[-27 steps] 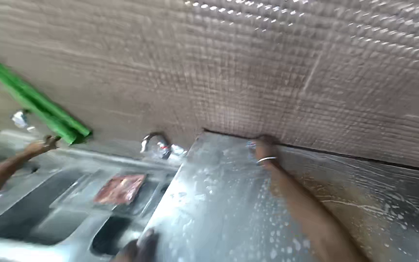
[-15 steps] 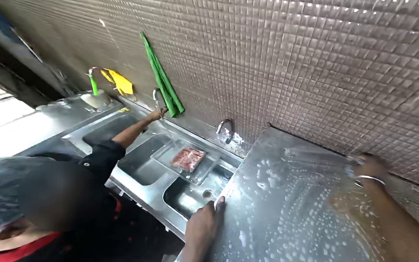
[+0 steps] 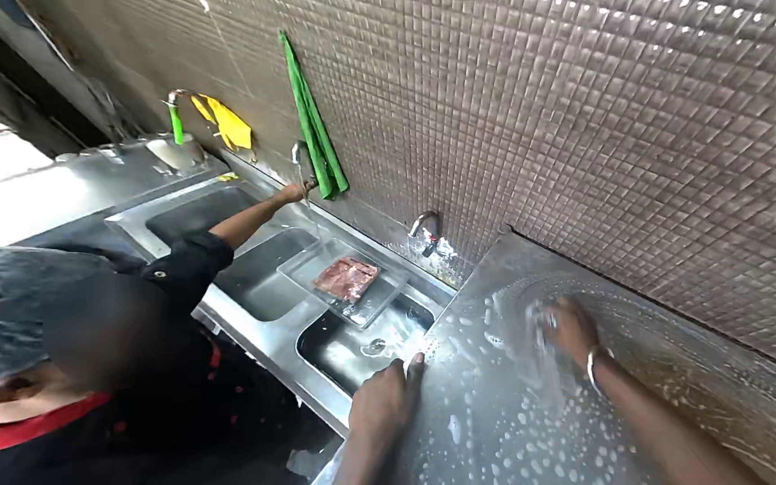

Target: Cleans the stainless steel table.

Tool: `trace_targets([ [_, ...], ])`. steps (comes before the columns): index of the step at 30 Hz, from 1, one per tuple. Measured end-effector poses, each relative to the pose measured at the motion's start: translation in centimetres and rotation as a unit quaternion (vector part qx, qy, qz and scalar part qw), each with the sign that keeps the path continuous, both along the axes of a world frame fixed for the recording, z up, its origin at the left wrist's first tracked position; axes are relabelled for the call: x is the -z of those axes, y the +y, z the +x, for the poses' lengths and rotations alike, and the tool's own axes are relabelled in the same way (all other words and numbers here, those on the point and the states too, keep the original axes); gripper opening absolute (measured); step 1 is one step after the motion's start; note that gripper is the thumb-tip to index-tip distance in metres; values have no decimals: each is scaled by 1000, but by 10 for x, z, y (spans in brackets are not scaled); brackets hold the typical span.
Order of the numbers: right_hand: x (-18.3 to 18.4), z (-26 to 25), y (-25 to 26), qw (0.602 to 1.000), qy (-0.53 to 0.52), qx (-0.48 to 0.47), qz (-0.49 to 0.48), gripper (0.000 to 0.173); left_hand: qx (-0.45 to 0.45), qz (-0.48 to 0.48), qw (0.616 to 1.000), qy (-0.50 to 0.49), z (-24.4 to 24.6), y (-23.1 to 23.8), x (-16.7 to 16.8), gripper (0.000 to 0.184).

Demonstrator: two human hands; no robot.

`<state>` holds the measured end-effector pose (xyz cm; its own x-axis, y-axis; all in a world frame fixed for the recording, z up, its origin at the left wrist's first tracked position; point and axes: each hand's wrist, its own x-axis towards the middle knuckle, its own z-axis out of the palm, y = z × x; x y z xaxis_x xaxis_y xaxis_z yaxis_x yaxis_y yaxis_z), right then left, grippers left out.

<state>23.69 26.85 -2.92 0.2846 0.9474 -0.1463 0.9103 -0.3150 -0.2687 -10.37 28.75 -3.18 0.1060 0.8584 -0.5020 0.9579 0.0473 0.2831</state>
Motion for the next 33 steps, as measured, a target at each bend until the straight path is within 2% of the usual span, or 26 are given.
trace_targets([
  [2,13,6,45,994,-14,61,87,30,4,0,1000,0,0,-1,2,77],
  [3,15,-8,52,991,-11,56,120,27,3,-1,1000,-1,-1,-1,1,77],
  [5,13,-50,25,994,28,-14,105,26,2,-1,1000,-4,-2,-1,-1,76],
  [7,5,-70,-4,992,50,-93,68,23,-5,-2,1000,-10,-1,-1,-2,75],
  [8,2,-66,-5,993,51,-99,41,24,-7,-5,1000,-12,-1,-3,-2,75],
  [10,0,-44,27,998,27,-46,24,27,-3,-4,1000,-13,-2,-3,-2,75],
  [13,2,-30,74,996,-9,33,81,26,4,0,1000,-19,-2,0,-1,77],
  [16,3,-67,29,998,25,-37,44,26,-6,-11,1000,-25,-4,-1,-2,75],
  [18,-1,-72,0,995,45,-90,19,23,-7,-16,1000,-24,-4,0,-2,74],
  [19,-4,-62,3,995,38,-91,2,24,-6,-15,1000,-24,-3,-1,-1,73],
  [21,-7,-32,40,999,12,-30,-9,29,-2,-9,1000,-28,-4,1,-1,74],
  [23,3,-12,70,998,-18,26,54,28,-2,-6,1000,-29,-5,-2,3,74],
  [24,7,-18,70,996,-23,21,79,28,-4,-5,1000,-29,-5,-1,4,74],
  [25,10,-34,54,996,-13,-4,92,28,-4,-6,1000,-29,-7,-1,3,73],
  [27,11,-73,-11,993,30,-88,77,26,-5,-5,999,-32,-7,-3,4,72],
  [29,11,-82,-68,979,40,-171,105,19,-6,4,999,-41,-7,-4,6,71],
  [31,8,-47,-80,986,21,-143,87,18,-4,5,999,-35,-7,-5,7,72],
  [33,7,4,-46,998,-13,-19,53,23,-5,1,1000,-27,-6,-4,5,72],
])
